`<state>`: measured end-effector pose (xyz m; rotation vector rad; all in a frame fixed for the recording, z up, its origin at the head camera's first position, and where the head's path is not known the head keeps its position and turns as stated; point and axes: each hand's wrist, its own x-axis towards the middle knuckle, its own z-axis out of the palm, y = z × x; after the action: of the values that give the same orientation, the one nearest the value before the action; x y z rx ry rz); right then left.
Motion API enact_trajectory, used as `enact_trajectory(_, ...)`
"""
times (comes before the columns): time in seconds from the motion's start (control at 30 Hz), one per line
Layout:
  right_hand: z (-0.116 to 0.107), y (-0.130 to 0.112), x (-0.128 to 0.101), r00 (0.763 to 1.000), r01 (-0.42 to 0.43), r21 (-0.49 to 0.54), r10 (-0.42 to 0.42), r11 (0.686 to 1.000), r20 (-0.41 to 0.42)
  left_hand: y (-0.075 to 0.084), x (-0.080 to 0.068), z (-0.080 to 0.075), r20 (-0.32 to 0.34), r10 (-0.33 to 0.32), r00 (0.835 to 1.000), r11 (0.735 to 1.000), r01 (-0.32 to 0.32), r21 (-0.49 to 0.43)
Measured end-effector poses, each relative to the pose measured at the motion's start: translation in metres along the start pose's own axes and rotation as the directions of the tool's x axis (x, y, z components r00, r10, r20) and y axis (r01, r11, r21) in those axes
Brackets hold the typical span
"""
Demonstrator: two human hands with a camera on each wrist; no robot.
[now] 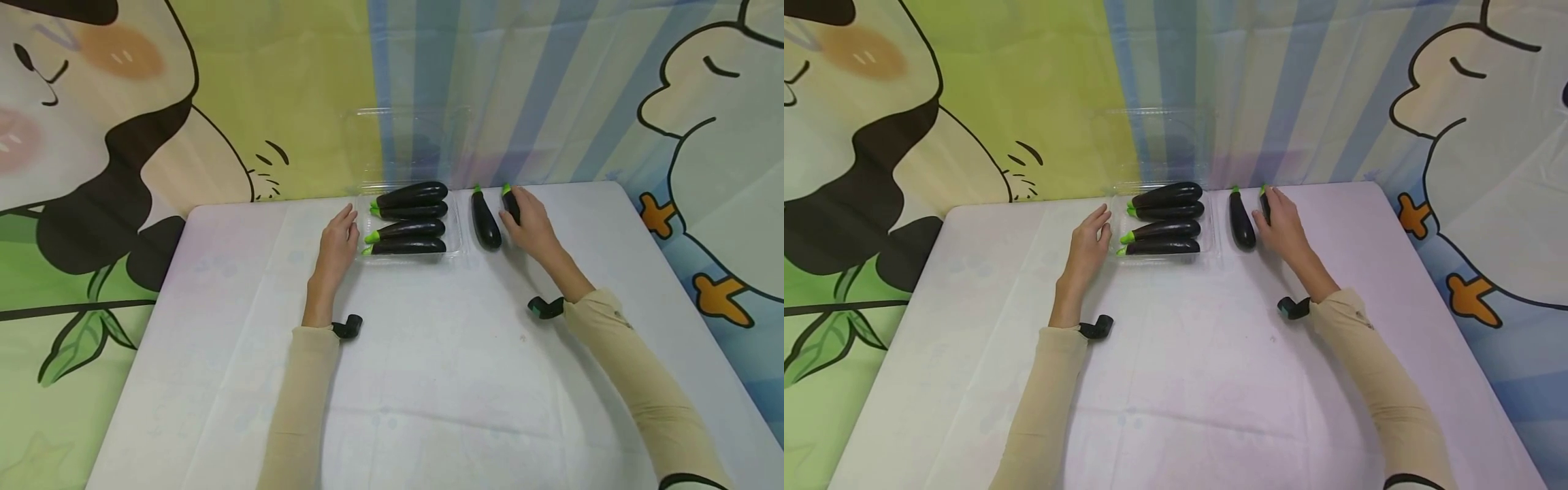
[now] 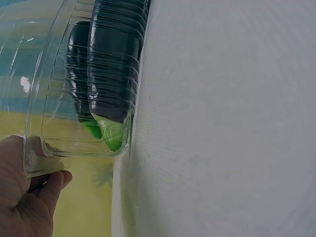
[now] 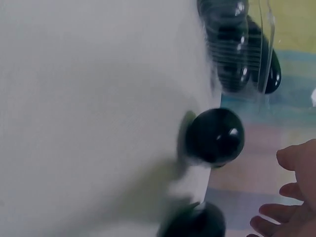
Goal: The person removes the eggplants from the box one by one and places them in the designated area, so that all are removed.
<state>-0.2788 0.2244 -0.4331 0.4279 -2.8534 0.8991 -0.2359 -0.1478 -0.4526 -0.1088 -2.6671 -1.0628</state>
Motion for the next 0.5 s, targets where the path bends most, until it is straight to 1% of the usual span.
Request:
enact_trajectory(0.1,0.000,-0.012,0.000,0.999,0.045,0.022,-0.046,0.999,0.026,0.000,0.000,0.000,0.007,-0.013,1.000,1.000,0.013,-0.001)
enact_trajectory(0.27,-0.001,-0.032,-0.001,0.993,0.083,0.020,-0.084,0.996,0.084,-0.001,-0.001,0.002,0.007,-0.013,1.000,1.000,0.013,-0.009)
enact_trajectory(0.33,0.000,-0.039,0.000,0.990,0.109,0.006,-0.109,0.994,0.093,-0.002,-0.001,0.002,0.001,-0.007,1.000,1.000,0.007,-0.013)
enact_trajectory(0.5,0.002,-0.052,0.006,0.975,0.207,-0.006,-0.206,0.978,0.089,-0.001,-0.001,0.003,0.002,-0.010,1.000,1.000,0.010,-0.008)
